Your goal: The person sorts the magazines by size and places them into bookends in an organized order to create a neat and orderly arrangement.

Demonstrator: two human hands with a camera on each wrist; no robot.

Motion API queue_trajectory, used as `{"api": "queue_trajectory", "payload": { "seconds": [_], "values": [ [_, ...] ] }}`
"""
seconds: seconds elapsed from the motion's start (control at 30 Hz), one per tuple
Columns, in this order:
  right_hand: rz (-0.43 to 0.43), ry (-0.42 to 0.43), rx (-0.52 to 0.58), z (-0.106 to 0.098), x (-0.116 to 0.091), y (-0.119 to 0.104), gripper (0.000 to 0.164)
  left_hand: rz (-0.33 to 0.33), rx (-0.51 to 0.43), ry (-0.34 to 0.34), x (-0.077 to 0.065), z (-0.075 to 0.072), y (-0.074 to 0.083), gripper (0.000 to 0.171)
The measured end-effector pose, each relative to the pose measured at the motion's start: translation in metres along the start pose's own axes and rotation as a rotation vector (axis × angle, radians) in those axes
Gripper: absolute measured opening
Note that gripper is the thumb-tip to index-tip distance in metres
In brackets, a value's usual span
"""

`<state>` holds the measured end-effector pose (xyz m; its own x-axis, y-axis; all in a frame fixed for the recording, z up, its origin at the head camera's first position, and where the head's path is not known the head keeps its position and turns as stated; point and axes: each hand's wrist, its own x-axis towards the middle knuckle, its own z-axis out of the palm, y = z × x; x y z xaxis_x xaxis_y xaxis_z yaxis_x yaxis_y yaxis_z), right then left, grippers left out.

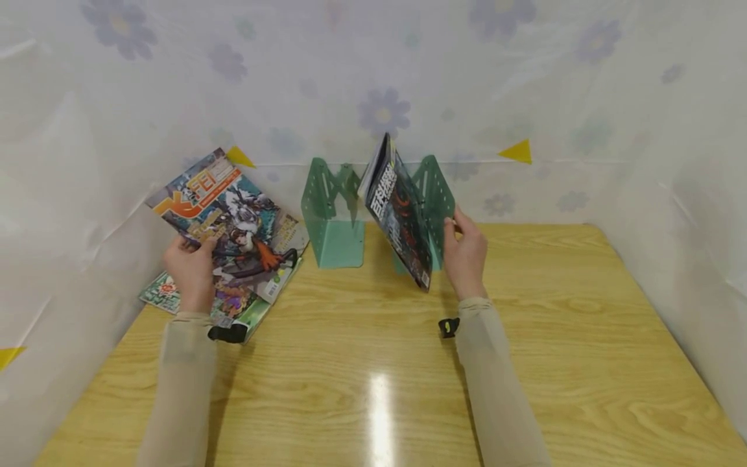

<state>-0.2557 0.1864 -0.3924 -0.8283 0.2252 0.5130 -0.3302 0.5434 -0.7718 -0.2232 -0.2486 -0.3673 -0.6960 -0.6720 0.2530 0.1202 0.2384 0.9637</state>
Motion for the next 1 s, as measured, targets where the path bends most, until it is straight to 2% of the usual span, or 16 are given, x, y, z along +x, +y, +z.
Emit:
{"api": "queue_trajectory", "payload": {
  "seconds": [0.1,0.23,0.33,0.57,0.73,0.9,1.0],
  "values": [
    [-0.001,-0.001,0.004,0.0,0.0,0.001,0.038,0.007,0.024,-0.011,-0.001,0.0,0.001,0.032],
    [-0.003,-0.003,0.005,-0.001,-0.001,0.002,0.038,0.02,-0.006,-0.037,-0.003,0.002,0.003,0.004],
    [0.0,-0.004,0.004,-0.001,-0.001,0.002,0.039,0.044,-0.029,-0.048,-0.005,0.003,0.004,0.022],
    [0.008,-0.012,-0.009,-0.002,-0.001,0.002,0.04,0.064,-0.019,-0.055,-0.007,0.005,0.01,0.015],
    [0.015,-0.01,-0.018,-0.003,-0.001,0.001,0.04,0.108,0.008,-0.076,-0.009,0.006,0.012,0.015],
    [-0.001,-0.011,-0.003,-0.002,0.0,0.0,0.04,0.152,0.054,-0.076,-0.012,0.006,0.013,0.017],
    [-0.001,-0.013,0.001,-0.002,-0.001,0.0,0.04,0.146,0.096,-0.075,-0.013,0.007,0.016,0.018]
  ]
}}
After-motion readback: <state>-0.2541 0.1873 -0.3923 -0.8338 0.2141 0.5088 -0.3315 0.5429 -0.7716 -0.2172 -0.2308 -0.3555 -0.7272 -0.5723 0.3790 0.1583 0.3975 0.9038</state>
